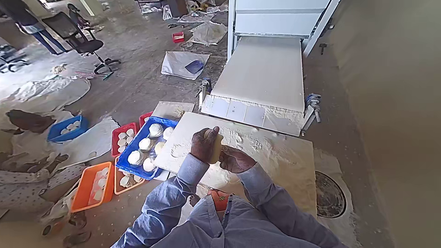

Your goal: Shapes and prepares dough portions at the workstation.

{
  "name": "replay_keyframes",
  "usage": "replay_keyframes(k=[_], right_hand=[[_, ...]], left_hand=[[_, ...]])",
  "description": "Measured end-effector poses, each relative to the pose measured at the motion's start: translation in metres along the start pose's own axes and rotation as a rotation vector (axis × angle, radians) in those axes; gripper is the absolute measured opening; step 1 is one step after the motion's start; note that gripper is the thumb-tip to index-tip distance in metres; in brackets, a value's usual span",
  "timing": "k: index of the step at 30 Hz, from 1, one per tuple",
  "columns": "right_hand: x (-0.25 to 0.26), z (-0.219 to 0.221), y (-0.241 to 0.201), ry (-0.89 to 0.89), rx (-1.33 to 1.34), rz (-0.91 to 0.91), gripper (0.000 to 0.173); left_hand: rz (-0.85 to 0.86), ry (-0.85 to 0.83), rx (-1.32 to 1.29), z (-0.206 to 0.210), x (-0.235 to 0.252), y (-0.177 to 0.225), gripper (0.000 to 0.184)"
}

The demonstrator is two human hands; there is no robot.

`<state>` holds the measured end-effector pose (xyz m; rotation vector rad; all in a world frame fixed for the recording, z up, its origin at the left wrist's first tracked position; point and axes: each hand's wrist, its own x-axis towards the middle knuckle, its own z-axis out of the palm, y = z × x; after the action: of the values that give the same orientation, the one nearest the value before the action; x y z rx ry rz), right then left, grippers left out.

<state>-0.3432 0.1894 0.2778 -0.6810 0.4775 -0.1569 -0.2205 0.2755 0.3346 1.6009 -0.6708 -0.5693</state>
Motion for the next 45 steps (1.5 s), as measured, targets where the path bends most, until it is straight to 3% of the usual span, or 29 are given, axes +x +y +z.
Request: replay_keyframes(k=[7, 11, 13, 15, 17, 19, 22, 27, 30, 34, 38, 40, 45], right_hand=[[-0.004, 0.009, -0.003, 0.151, 0.001, -0.042, 0.011], [-0.010, 0.031, -0.015, 0.298, -0.200, -0.320, 0.007], [-0.011, 0.045, -0.023, 0.238, -0.400, -0.527, 0.008], [-0.010, 0.063, -0.032, 0.065, -0.594, -0.654, 0.006], [-0.008, 0.080, -0.040, -0.109, -0.674, -0.722, 0.011], [-0.008, 0.087, -0.046, -0.109, -0.748, -0.805, 0.015], [-0.010, 0.078, -0.046, -0.016, -0.811, -0.888, 0.015], [-0.009, 0.063, -0.027, 0.096, -1.117, -0.979, 0.024], [-0.001, 0.061, -0.022, 0.076, -1.327, -1.158, 0.031], [0.003, 0.067, -0.032, -0.063, -1.595, -1.257, 0.025], [0.007, 0.069, -0.046, -0.248, -1.788, -1.269, 0.014], [0.010, 0.076, -0.057, -0.371, -1.819, -1.184, 0.013], [0.043, 0.102, -0.084, -0.636, -1.801, -0.640, 0.012]], left_hand=[[0.021, 0.011, 0.134, -0.004, 0.003, -0.001, 0.034], [-0.007, 0.113, 0.133, -0.006, 0.006, -0.008, 0.034], [-0.053, 0.198, -0.090, -0.002, 0.006, -0.015, 0.035], [-0.118, 0.188, -0.497, 0.000, 0.005, -0.025, 0.040], [-0.114, -0.008, -0.971, -0.001, 0.004, -0.040, 0.048], [-0.090, -0.192, -1.275, -0.004, 0.007, -0.058, 0.049], [-0.114, -0.148, -1.244, -0.008, 0.012, -0.068, 0.048], [-0.224, -0.152, -1.482, -0.008, 0.018, -0.071, 0.041], [-0.244, -0.182, -1.491, -0.006, 0.017, -0.068, 0.043], [-0.307, -0.268, -1.489, -0.008, 0.009, -0.056, 0.050], [-0.380, -0.184, -1.355, -0.009, -0.008, -0.025, 0.045], [-0.373, -0.204, -1.355, -0.008, -0.016, -0.025, 0.044], [-0.409, -0.244, -1.472, -0.001, -0.027, -0.049, 0.040]])
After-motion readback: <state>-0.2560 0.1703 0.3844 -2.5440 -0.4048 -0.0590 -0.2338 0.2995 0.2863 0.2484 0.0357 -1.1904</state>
